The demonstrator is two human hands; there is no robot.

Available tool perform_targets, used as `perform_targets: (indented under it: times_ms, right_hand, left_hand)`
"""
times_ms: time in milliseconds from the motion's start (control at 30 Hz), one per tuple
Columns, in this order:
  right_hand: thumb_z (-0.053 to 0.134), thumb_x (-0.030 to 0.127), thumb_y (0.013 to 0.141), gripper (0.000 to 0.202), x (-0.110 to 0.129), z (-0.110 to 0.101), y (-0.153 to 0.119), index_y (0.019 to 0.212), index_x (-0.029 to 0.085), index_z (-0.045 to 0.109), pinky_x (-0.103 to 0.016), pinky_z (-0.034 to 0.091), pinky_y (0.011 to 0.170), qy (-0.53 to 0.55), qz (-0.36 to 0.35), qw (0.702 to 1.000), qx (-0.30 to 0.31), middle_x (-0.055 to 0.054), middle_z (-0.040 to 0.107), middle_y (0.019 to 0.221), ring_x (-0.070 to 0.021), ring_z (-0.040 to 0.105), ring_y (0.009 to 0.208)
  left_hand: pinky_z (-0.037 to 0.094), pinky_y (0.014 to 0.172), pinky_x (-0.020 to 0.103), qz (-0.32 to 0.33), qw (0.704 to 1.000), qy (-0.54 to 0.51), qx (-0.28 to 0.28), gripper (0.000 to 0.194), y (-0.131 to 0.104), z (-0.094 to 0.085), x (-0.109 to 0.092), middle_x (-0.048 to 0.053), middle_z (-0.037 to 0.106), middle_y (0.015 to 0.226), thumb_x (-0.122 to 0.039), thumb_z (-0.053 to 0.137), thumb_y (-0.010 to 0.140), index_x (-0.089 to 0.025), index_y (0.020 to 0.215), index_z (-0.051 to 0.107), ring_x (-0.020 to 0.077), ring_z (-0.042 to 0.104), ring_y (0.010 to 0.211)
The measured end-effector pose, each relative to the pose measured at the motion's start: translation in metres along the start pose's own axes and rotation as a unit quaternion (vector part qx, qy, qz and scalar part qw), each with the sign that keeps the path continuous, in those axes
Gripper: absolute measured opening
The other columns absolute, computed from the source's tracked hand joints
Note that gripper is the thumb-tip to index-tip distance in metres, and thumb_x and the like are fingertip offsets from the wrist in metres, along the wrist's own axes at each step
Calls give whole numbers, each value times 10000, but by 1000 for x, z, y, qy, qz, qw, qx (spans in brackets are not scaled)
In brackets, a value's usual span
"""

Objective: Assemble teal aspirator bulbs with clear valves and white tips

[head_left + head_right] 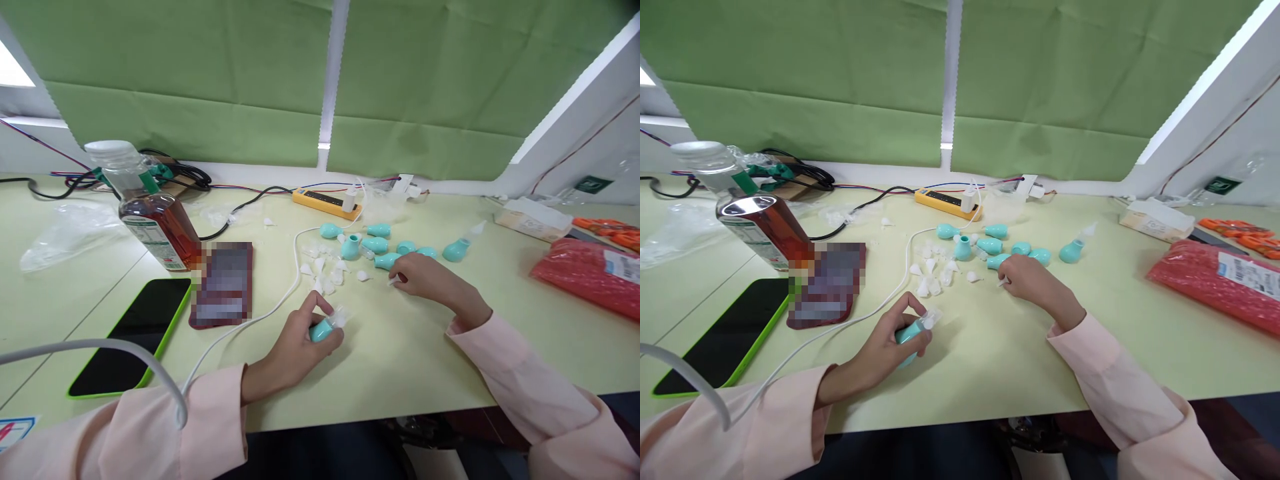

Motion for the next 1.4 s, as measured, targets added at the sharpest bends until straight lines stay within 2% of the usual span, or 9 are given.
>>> perform_targets:
  times_ms: [133, 233, 300, 400, 533, 733, 933, 1200, 1400]
  right_hand:
    - [466, 102, 661, 163, 7, -5, 3, 622, 165, 611, -235, 314, 476, 7, -2, 1000, 3, -41, 573, 591, -146, 506, 583]
    - [516, 154, 672, 100, 23, -21, 0, 643, 168, 611, -238, 383, 480, 146, -34, 988, -46, -17, 570, 558, -115, 499, 516]
    - [576, 194, 661, 53, 38, -27, -4, 682, 162, 612, -234, 441, 470, 304, -53, 949, -60, -18, 596, 588, -106, 525, 499]
    - [628, 213, 645, 99, 60, -25, -8, 716, 146, 610, -244, 503, 462, 512, -64, 856, -28, -28, 623, 614, -123, 583, 505]
    - [638, 196, 651, 104, 74, -17, -10, 732, 133, 620, -267, 536, 500, 611, -67, 789, 8, -29, 642, 603, -146, 620, 537]
    - [642, 163, 650, 101, 73, -11, -9, 742, 122, 634, -276, 549, 554, 638, -53, 766, 49, -40, 663, 630, -160, 640, 591]
    - [639, 132, 648, 111, 73, -11, -8, 759, 131, 647, -283, 550, 564, 655, -42, 754, 21, -38, 672, 643, -158, 641, 596]
    - [692, 148, 577, 226, 71, -9, -7, 803, 151, 674, -222, 513, 511, 558, -51, 827, 33, -45, 681, 677, -145, 631, 597]
    - [683, 159, 592, 204, 75, -1, -6, 795, 143, 676, -234, 525, 538, 603, -37, 795, 61, -43, 678, 661, -152, 636, 614]
  left_hand:
    - [342, 527, 200, 60, 993, 62, -82, 150, 3, -4, 0, -30, 501, 642, -266, 560, 669, -183, 744, 462, 96, 441, 567]
    - [357, 550, 208, 77, 986, 109, -96, 106, 4, -6, 0, -22, 525, 662, -220, 556, 647, -181, 734, 509, 110, 464, 597]
    - [357, 545, 209, 75, 985, 124, -93, 87, 4, -6, 0, -26, 525, 643, -193, 546, 639, -181, 717, 509, 110, 464, 585]
    - [353, 539, 209, 74, 985, 131, -87, 73, 4, -7, -2, -29, 514, 622, -166, 539, 623, -175, 683, 498, 106, 451, 569]
    - [355, 543, 211, 78, 986, 124, -79, 82, 3, -7, -5, -25, 511, 620, -145, 540, 599, -169, 664, 496, 108, 448, 573]
    - [341, 507, 195, 81, 990, 90, -65, 86, 4, -7, -1, -35, 494, 596, -178, 557, 618, -168, 686, 505, 92, 422, 533]
    - [354, 506, 198, 84, 990, 92, -62, 108, 5, -6, 0, -16, 551, 618, -242, 570, 660, -159, 726, 554, 102, 460, 553]
    - [437, 635, 250, 88, 992, 91, -20, 216, 4, -3, 0, 32, 669, 796, -309, 551, 712, -163, 828, 660, 192, 585, 725]
    - [434, 611, 237, 120, 989, 87, 15, 228, 2, 0, -4, 38, 659, 795, -283, 505, 758, -139, 850, 656, 183, 573, 716]
Point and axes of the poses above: each hand's wrist, its own y-axis towards the middle knuckle, its own z-axis out of the palm, x = y × z, the point moved 4 cm from there along y, towards the middle knuckle
